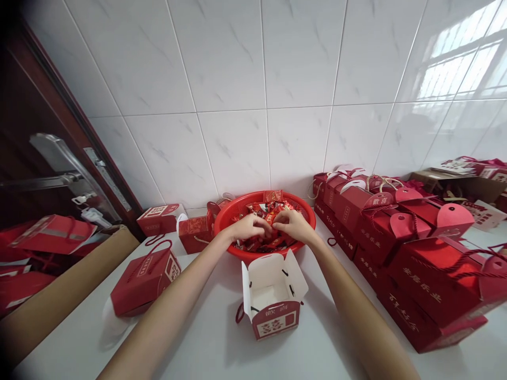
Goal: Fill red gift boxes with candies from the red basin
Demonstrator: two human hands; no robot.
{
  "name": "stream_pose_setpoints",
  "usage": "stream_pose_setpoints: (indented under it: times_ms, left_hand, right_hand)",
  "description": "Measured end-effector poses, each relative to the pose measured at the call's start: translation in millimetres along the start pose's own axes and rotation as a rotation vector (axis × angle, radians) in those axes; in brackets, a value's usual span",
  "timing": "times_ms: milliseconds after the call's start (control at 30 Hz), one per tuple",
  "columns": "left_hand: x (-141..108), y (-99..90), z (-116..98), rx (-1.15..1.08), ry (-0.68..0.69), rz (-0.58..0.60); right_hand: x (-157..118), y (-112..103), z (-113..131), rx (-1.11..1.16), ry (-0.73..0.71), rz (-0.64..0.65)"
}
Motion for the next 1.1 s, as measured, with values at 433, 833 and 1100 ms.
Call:
stream_pose_setpoints:
  times_ms: [433,833,1100]
  left_hand:
    - [-5,27.6,-9,0.468,-0.085,0.222]
    - [20,35.1,-4,0.314,-0.171,0.107]
    - [14,31.7,-8,0.277,-0.116,0.174]
  right_hand:
    - [-1,-4,-2,0.038,0.04,-0.077]
    - [1,-8,-9,0.172,0.095,-0.127]
    - [-1,-14,-12,0.191,0.104,-0.196]
Point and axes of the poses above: each hand's wrist, its own x-axis towards the middle knuckle, its own y-axis out of the palm, z = x × y, the point moved 7 cm from there along x, towards the middle knuckle, and after that the axes turned 7 degrees about -x, right-handed, at the moved point
